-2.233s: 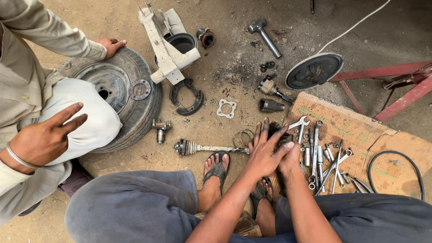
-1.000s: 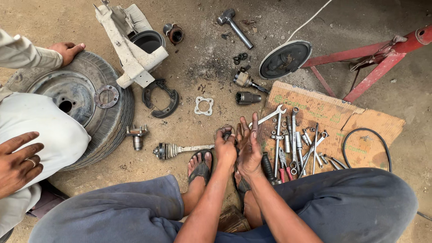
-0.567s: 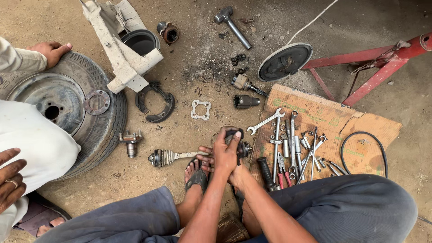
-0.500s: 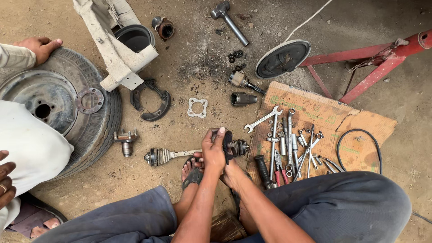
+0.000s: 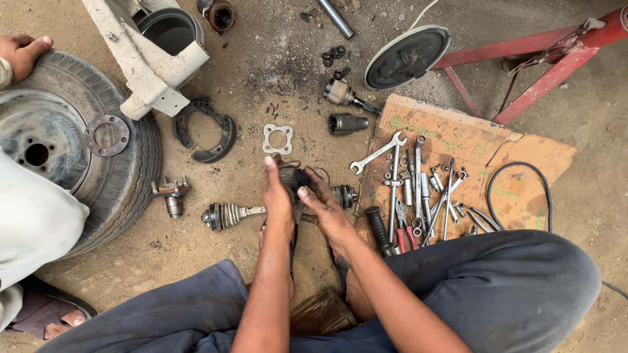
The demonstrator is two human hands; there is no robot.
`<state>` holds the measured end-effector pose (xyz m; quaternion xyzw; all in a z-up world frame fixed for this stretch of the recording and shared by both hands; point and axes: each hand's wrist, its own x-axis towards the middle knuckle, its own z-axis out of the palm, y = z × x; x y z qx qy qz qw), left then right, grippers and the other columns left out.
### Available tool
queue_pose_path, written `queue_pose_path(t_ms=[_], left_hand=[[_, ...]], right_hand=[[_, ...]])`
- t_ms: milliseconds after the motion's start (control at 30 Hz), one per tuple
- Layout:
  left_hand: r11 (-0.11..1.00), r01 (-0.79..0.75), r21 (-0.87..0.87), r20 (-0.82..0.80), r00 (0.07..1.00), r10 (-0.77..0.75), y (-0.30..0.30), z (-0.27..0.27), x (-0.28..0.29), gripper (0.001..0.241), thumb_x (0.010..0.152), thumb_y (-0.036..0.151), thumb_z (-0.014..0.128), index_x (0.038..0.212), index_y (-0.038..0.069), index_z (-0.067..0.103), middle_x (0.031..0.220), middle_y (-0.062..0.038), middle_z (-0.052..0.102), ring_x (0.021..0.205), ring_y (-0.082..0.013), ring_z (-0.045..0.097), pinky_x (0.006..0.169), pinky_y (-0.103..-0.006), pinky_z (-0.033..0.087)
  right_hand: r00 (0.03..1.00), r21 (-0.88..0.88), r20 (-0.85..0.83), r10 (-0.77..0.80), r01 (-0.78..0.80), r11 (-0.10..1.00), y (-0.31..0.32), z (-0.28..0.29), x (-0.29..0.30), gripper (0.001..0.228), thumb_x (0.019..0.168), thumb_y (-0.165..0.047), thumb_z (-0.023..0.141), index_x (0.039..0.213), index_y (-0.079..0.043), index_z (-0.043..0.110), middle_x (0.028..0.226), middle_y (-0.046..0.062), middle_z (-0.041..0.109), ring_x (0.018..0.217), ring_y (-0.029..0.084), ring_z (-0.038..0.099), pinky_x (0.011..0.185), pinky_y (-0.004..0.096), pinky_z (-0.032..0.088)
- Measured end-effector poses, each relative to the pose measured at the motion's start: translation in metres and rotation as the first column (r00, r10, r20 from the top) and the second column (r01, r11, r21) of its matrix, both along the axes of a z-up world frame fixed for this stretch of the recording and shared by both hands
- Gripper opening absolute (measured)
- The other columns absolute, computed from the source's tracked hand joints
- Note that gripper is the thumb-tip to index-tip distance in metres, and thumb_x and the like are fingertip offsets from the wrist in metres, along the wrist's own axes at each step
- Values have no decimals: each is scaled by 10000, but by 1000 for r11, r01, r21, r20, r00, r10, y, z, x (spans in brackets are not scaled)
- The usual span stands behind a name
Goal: The person disassembles a driveshaft, removes a retaining clip with pliers, cleans the internal components with a rag, and reassembles the part. They handle the driveshaft, pliers, and a rag throughout the process.
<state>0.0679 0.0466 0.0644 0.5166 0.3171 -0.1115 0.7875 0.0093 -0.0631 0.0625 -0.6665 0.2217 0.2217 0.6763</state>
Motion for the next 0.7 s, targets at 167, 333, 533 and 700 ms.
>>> queue_pose_path(t_ms=[167, 333, 533, 700], left_hand=[[837, 441, 323, 476, 689, -547, -80, 29, -58, 974, 997, 806, 225, 1684, 129, 93, 1769, -196, 116, 1634, -373, 103, 1289, -509, 131], [938, 345, 7, 474, 825, -307, -80, 36, -49, 1040, 896, 817, 308, 1657, 180, 1, 1732, -166, 39, 1579, -352, 133, 1230, -516, 212], [910, 330, 250, 550, 725, -414, -86, 36, -71, 1063, 949, 828, 323, 1668, 153, -74, 1777, -203, -17, 1635, -361, 43, 1288, -487, 62], [872, 460, 168, 631, 630, -453, -94, 35, -91, 1105, 947, 809, 412, 1688, 169, -100, 1738, -245, 117, 1651, -382, 79, 1299, -485, 60]], right_hand=[[823, 115, -105, -558, 568, 815, -65, -11, 28, 455, 1037, -230, 616, 1400, 38, 555, 1209, 211, 661, 947, 253, 676, 805, 364, 603], [841, 354, -86, -533, 526, 773, -87, -7, 27, 244, 970, -149, 604, 1204, -89, 641, 1024, 135, 717, 827, 232, 675, 665, 349, 561], [933, 99, 105, -344, 334, 937, -82, -55, 10, 278, 979, -99, 621, 1230, 16, 654, 1036, 139, 683, 802, 235, 637, 660, 370, 553], [821, 218, -153, -550, 571, 792, -130, -92, 15, 390, 954, -128, 428, 1247, 4, 648, 1085, 146, 742, 894, 242, 723, 800, 333, 601]])
